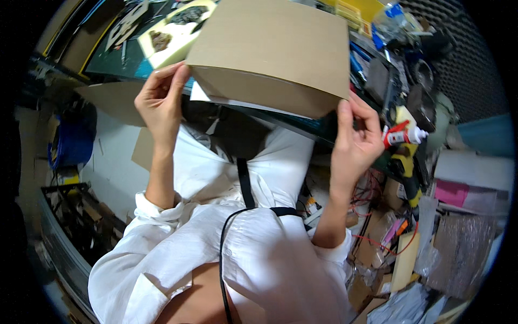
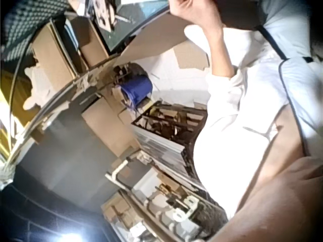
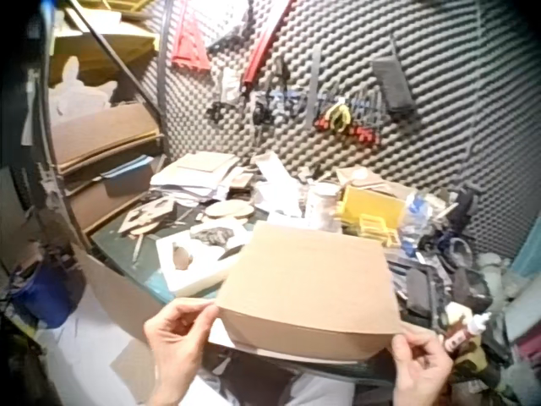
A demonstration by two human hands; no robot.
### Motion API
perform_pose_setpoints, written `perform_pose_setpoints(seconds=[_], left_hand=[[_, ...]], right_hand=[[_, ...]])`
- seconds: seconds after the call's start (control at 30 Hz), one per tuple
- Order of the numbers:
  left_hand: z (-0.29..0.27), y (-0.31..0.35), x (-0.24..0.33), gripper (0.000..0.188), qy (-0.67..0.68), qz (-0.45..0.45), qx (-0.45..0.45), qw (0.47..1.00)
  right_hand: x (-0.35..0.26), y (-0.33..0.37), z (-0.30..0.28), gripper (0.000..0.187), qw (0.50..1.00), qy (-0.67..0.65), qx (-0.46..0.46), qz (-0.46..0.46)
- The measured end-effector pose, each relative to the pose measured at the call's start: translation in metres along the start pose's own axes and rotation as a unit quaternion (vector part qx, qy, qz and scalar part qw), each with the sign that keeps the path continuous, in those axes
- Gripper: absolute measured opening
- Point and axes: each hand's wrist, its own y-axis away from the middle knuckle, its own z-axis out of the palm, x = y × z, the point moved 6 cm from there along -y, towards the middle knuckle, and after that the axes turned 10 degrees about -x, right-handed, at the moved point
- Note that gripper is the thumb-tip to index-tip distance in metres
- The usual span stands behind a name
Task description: The person assembles a small cardboard box by folding the flaps and securing them with a staple gun. They then apply white paint to the interior edges of the box using a brush.
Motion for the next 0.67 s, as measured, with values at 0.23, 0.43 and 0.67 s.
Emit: perform_pose_setpoints(seconds=[0.23, 0.43, 0.67], left_hand=[[-0.003, 0.003, -0.004, 0.016, -0.053, 0.006, 0.001, 0.999], [-0.001, 0.002, -0.004, 0.015, -0.081, 0.034, 0.004, 0.996], [-0.002, -0.006, 0.021, 0.029, -0.319, 0.272, -0.075, 0.905]], right_hand=[[-0.001, -0.009, 0.001, 0.017, 0.998, -0.006, 0.037, 0.044], [0.005, -0.010, 0.005, 0.016, 0.993, -0.074, 0.043, 0.076], [0.008, -0.015, 0.008, 0.016, 0.984, -0.144, 0.016, 0.106]])
